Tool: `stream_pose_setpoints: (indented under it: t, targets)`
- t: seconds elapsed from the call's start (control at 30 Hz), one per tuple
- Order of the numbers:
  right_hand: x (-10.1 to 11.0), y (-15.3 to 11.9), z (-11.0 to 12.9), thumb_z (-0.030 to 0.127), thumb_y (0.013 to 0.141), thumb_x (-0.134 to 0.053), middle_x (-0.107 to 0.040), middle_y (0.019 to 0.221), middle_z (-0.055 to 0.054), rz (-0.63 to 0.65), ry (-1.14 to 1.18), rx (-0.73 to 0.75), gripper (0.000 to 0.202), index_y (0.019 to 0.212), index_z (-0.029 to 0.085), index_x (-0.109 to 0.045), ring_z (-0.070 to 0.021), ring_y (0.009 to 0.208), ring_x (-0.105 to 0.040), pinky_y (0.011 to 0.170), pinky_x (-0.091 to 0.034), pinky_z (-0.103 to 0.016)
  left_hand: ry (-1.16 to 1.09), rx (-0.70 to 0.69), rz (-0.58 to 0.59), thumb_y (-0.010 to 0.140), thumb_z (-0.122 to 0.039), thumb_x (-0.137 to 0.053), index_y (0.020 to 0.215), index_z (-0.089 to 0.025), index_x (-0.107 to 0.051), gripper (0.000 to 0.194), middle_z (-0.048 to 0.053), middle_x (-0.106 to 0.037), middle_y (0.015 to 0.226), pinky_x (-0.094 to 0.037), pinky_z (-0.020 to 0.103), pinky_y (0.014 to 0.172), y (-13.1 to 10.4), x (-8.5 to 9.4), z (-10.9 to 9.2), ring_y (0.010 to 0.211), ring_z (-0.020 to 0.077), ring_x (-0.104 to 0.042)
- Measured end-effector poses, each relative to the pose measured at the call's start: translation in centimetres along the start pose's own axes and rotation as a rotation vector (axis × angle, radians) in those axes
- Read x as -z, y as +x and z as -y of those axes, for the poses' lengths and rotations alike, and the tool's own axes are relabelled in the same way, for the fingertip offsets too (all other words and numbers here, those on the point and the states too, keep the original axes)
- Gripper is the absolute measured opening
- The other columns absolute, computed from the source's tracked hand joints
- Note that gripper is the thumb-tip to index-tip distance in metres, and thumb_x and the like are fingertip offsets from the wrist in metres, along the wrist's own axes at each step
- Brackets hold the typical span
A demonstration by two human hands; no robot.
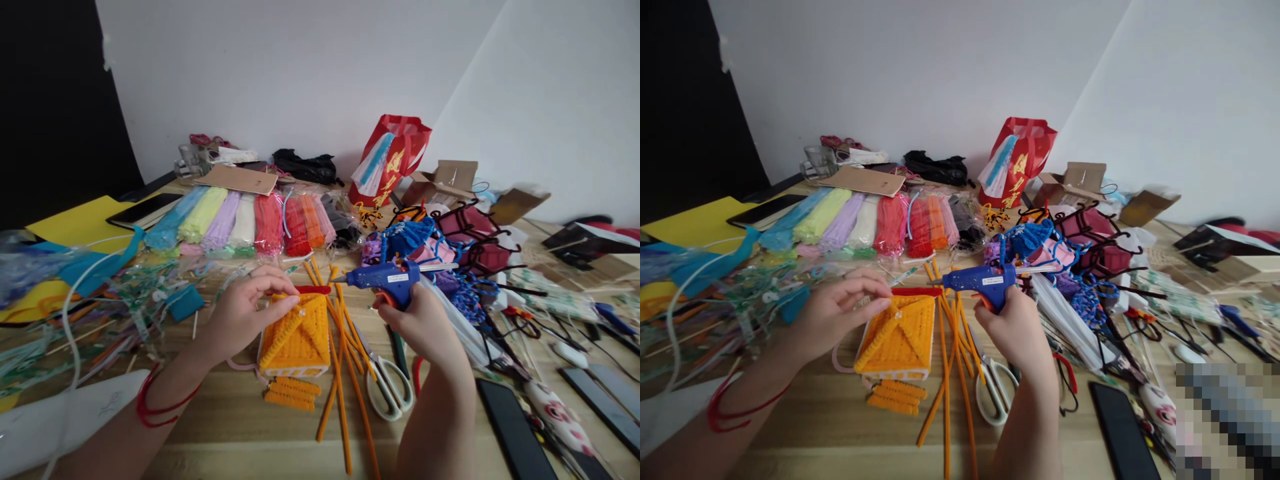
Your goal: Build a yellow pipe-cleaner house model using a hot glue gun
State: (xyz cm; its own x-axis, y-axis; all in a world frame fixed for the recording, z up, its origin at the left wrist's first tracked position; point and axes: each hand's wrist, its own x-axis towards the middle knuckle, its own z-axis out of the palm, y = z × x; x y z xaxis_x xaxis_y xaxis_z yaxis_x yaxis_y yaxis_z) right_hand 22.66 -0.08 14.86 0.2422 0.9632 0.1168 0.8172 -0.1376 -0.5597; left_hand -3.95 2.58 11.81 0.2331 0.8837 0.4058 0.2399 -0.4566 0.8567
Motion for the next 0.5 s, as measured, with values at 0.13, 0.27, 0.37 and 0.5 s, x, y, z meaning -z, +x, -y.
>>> stream_pose_setpoints:
  t: [0.13,0.27,0.37,0.5]
  targets:
    - [0.1,-0.1,0.2,0.036,0.065,-0.062,-0.065,0.067,-0.003,0.095,0.248,-0.010,0.024,0.079,0.016,-0.061,-0.0157,0.056,-0.055,0.050,-0.041,-0.024,-0.053,0.033,-0.046,0.078,-0.027,-0.066,0.078,-0.020,-0.069,0.008,0.003,-0.064,0.091,-0.052,0.028,0.083,0.2,0.0,0.1,0.090,0.0157,-0.062]
    - [0.0,-0.6,0.8,0.040,0.065,-0.067,-0.060,0.063,-0.001,0.124,0.267,0.046,0.025,0.071,0.017,-0.057,-0.0134,0.056,-0.050,0.050,-0.039,-0.023,-0.060,0.073,-0.123,0.076,-0.030,-0.068,0.077,-0.020,-0.069,0.010,0.004,-0.066,0.091,-0.051,0.031,0.089,0.5,0.5,0.2,0.092,0.0177,-0.062]
    - [-0.4,-0.7,1.1,0.039,0.065,-0.068,-0.053,0.057,0.002,0.125,0.204,0.075,0.026,0.065,0.018,-0.052,-0.0114,0.053,-0.044,0.047,-0.035,-0.022,-0.078,0.107,-0.163,0.074,-0.034,-0.071,0.077,-0.020,-0.070,0.014,0.005,-0.067,0.093,-0.051,0.034,0.090,0.5,0.8,0.3,0.095,0.0203,-0.063]
    - [-1.0,-0.4,1.2,0.034,0.064,-0.067,-0.045,0.054,0.005,0.142,0.187,0.108,0.024,0.062,0.019,-0.048,-0.0097,0.051,-0.038,0.047,-0.031,-0.021,-0.121,0.135,-0.174,0.072,-0.034,-0.072,0.074,-0.021,-0.070,0.013,0.005,-0.067,0.093,-0.052,0.033,0.089,0.5,0.8,0.2,0.096,0.0209,-0.063]
